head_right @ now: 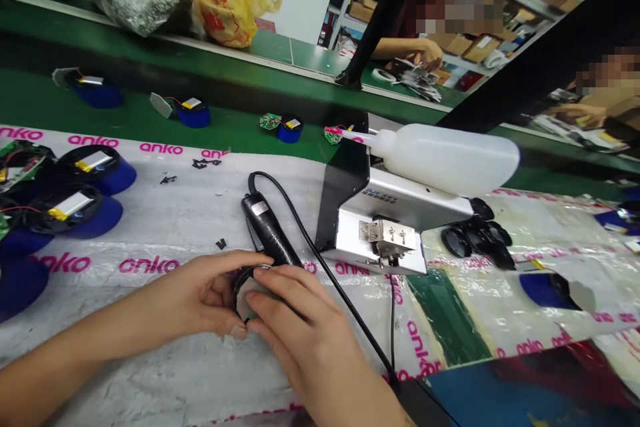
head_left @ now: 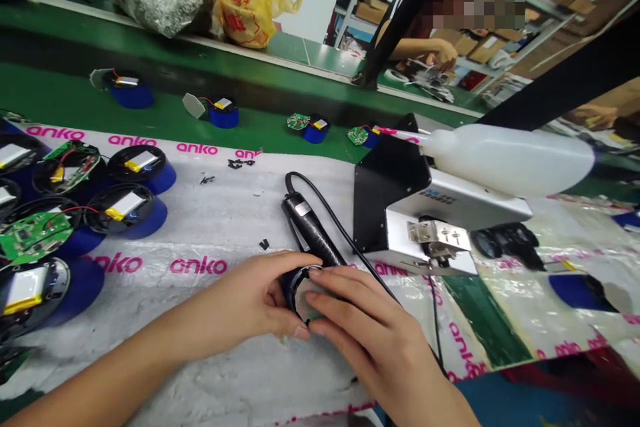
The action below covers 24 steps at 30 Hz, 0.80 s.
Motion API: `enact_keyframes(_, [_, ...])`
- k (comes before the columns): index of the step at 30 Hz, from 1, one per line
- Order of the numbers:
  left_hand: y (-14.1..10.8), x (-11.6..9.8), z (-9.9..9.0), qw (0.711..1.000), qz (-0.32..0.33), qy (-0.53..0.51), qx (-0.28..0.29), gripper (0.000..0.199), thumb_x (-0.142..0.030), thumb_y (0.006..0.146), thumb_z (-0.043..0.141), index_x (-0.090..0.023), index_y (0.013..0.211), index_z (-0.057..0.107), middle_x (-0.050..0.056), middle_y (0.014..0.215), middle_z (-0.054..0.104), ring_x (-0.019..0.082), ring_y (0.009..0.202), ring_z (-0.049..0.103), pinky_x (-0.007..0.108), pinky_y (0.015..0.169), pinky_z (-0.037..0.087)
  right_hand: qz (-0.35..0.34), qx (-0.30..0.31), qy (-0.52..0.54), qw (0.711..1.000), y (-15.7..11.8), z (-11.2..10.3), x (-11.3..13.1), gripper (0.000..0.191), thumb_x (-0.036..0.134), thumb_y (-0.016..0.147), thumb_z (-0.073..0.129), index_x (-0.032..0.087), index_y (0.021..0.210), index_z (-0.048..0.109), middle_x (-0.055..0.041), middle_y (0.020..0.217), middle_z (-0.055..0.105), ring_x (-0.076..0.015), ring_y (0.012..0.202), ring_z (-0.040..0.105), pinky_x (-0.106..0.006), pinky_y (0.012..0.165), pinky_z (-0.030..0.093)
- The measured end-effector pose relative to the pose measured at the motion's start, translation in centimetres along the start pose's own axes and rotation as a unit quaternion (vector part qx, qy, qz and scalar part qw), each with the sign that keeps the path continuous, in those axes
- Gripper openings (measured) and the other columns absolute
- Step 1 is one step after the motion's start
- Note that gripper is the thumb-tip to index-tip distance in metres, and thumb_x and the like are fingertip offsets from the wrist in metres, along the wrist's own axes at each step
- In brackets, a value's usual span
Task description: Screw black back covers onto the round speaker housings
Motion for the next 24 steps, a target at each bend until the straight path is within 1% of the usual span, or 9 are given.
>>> enact_keyframes(4, [0.1,0.4,-0.3,1.000,-0.005,-0.021,0.015,0.064,-0.013,0.076,0.077,-0.033,0.134,0.060,-0.008,0.077,0.067,0.011,0.068,0.063,0.019,0.060,0.052,-0.007,-0.008,0.002,1.000,0.0,0.1,-0.1,0.021,0.019,0.097,0.058,0.013,0.114,0.069,-0.0092,0.122,0.069,-0.0160,0.121,0.060,-0.028,0.106,0.054])
enact_keyframes(6, [0.1,0.4,-0.4,1.000,-0.008,-0.021,0.018,0.065,-0.013,0.077,0.077,-0.034,0.136,0.059,-0.007,0.079,0.069,0.012,0.069,0.063,0.019,0.060,0.053,-0.010,0.006,-0.008,1.000,0.2,0.0,0.1,0.022,0.018,0.098,0.056,0.013,0.116,0.069,-0.0087,0.123,0.069,-0.0164,0.123,0.059,-0.030,0.106,0.054])
enact_keyframes(9, [0.0,0.1,-0.5,1.000,0.001,-0.004,0.029,0.065,-0.016,0.078,0.078,-0.036,0.136,0.058,-0.007,0.083,0.068,0.010,0.069,0.062,0.018,0.062,0.053,-0.026,0.016,-0.026,0.999,0.5,-0.3,0.3,0.022,0.016,0.098,0.055,0.013,0.115,0.069,-0.0084,0.119,0.071,-0.0178,0.122,0.059,-0.033,0.106,0.055])
enact_keyframes(12, [0.1,-0.2,-0.7,0.999,0.001,0.014,0.043,0.054,-0.023,0.085,0.074,-0.034,0.136,0.059,-0.005,0.088,0.068,0.010,0.071,0.063,0.021,0.069,0.054,0.004,0.037,-0.036,0.999,0.2,-0.6,0.4,0.026,0.018,0.097,0.057,0.016,0.120,0.068,-0.0099,0.129,0.065,-0.0227,0.130,0.051,-0.039,0.104,0.056])
enact_keyframes(14, [0.2,-0.1,-0.9,0.999,-0.021,0.010,0.034,0.051,-0.027,0.088,0.071,-0.030,0.138,0.057,-0.004,0.083,0.070,0.012,0.070,0.066,0.025,0.071,0.056,0.028,0.046,-0.041,0.998,-0.2,-0.6,0.3,0.030,0.016,0.096,0.056,0.020,0.124,0.067,-0.0105,0.135,0.060,-0.0248,0.131,0.047,-0.041,0.101,0.057])
enact_keyframes(16, [0.3,0.3,-1.1,0.999,-0.037,-0.006,0.021,0.056,-0.031,0.087,0.072,-0.026,0.140,0.054,-0.002,0.079,0.072,0.014,0.069,0.069,0.027,0.069,0.058,0.025,0.033,-0.041,0.998,-0.5,-0.5,0.2,0.032,0.012,0.096,0.054,0.020,0.123,0.068,-0.0104,0.131,0.062,-0.0235,0.126,0.051,-0.039,0.097,0.058])
enact_keyframes(18, [0.2,0.7,-1.1,0.998,-0.046,-0.031,0.019,0.060,-0.036,0.086,0.075,-0.024,0.140,0.051,-0.001,0.079,0.073,0.017,0.069,0.072,0.029,0.066,0.060,0.012,0.008,-0.035,0.999,-0.3,-0.3,0.0,0.028,0.013,0.096,0.055,0.017,0.120,0.069,-0.0088,0.123,0.067,-0.0208,0.115,0.056,-0.034,0.095,0.059])
enact_keyframes(21, [0.1,0.8,-0.9,0.996,-0.054,-0.077,0.007,0.055,-0.036,0.085,0.076,-0.027,0.135,0.055,-0.001,0.088,0.073,0.016,0.072,0.074,0.031,0.071,0.062,-0.004,-0.019,-0.030,0.999,0.3,-0.3,-0.1,0.022,0.017,0.095,0.060,0.013,0.116,0.069,-0.0053,0.117,0.073,-0.0175,0.100,0.061,-0.028,0.087,0.060])
enact_keyframes(24, [0.0,0.6,-0.5,0.994,-0.051,-0.095,-0.015,0.049,-0.036,0.084,0.077,-0.029,0.130,0.061,-0.002,0.101,0.073,0.015,0.077,0.074,0.030,0.076,0.062,-0.020,-0.013,-0.034,0.999,1.0,-0.6,-0.2,0.020,0.018,0.096,0.060,0.013,0.114,0.069,-0.0034,0.114,0.074,-0.0152,0.094,0.064,-0.025,0.080,0.060])
Point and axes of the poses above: each hand's wrist, its own y-axis towards the middle knuckle, its own z-axis out of the palm, x = y × z, the point moved 1 cm from there along y, towards the middle knuckle
